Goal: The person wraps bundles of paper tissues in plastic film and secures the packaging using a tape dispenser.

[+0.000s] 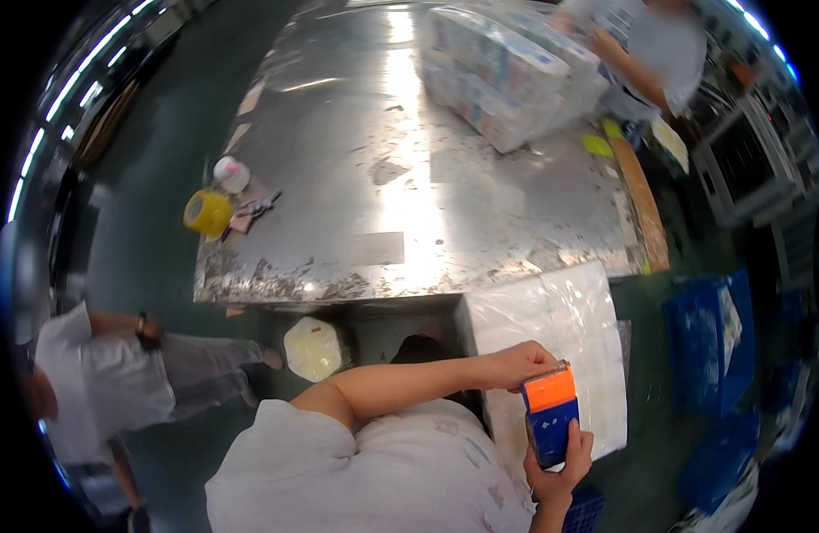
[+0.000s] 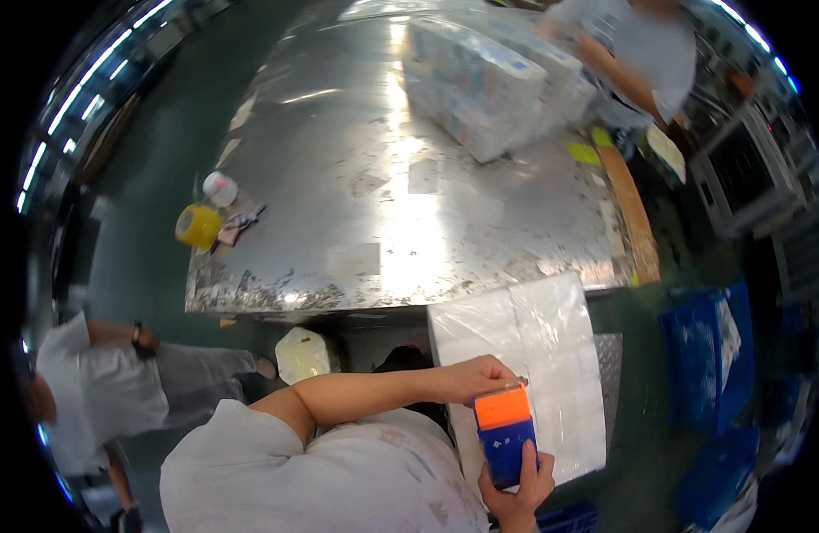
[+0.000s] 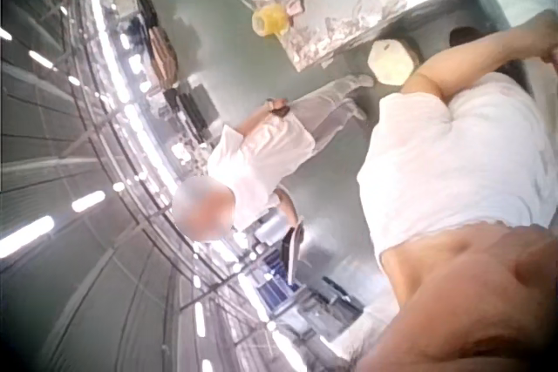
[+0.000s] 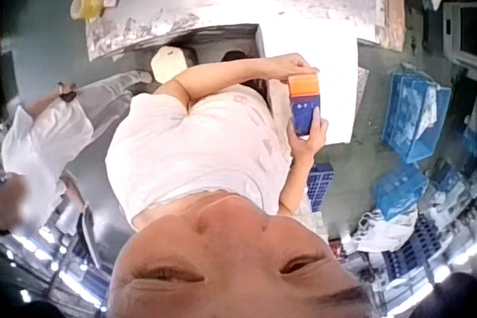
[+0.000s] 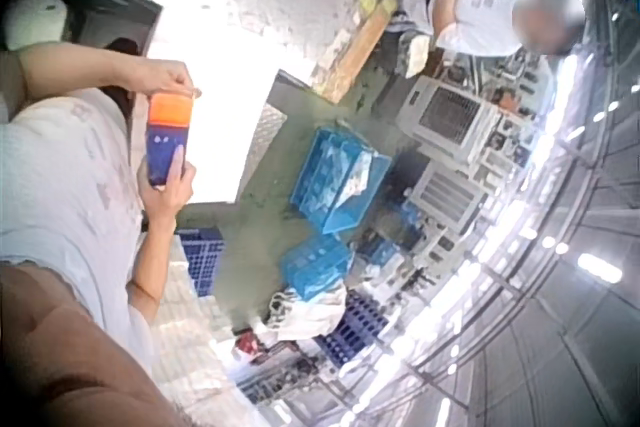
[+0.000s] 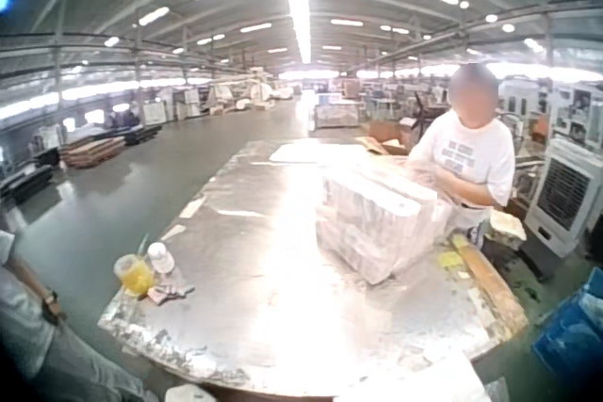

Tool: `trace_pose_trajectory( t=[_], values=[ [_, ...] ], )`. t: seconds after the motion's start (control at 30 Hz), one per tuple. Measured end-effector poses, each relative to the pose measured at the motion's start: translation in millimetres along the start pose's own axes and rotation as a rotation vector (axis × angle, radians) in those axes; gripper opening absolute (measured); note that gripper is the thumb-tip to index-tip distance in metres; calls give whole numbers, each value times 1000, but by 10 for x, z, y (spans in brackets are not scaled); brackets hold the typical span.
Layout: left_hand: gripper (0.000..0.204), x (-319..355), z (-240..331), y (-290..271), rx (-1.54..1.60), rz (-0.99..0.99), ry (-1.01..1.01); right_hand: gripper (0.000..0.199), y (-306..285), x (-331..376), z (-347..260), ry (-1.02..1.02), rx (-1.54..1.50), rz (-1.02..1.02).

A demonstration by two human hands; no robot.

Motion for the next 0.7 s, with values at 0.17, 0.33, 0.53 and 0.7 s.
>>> trace_pose_trajectory(
  t=[0.17, 0.33, 0.53, 0.7],
  values=[
    [49, 246, 85, -4, 7, 129, -6, 73, 43, -120, -77, -72, -42, -116],
    [53, 140, -114, -225, -209, 259, 179, 71, 165, -276, -154, -75, -91, -161],
    [40, 137, -58, -557, -754, 456, 319, 67, 179, -458, -357, -13, 48, -207],
    [48, -75, 343, -1344, -859, 785, 251, 59, -219, -142, -238, 130, 195, -193]
  ],
)
Point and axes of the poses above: each hand's wrist, its own x-axis away from the middle knuckle, its own y-axis out of the palm, z = x × y, the point moved 1 cm from there along -x, towards the middle knuckle, and after that the axes turned 13 degrees about -x, right-handed, at the moved point
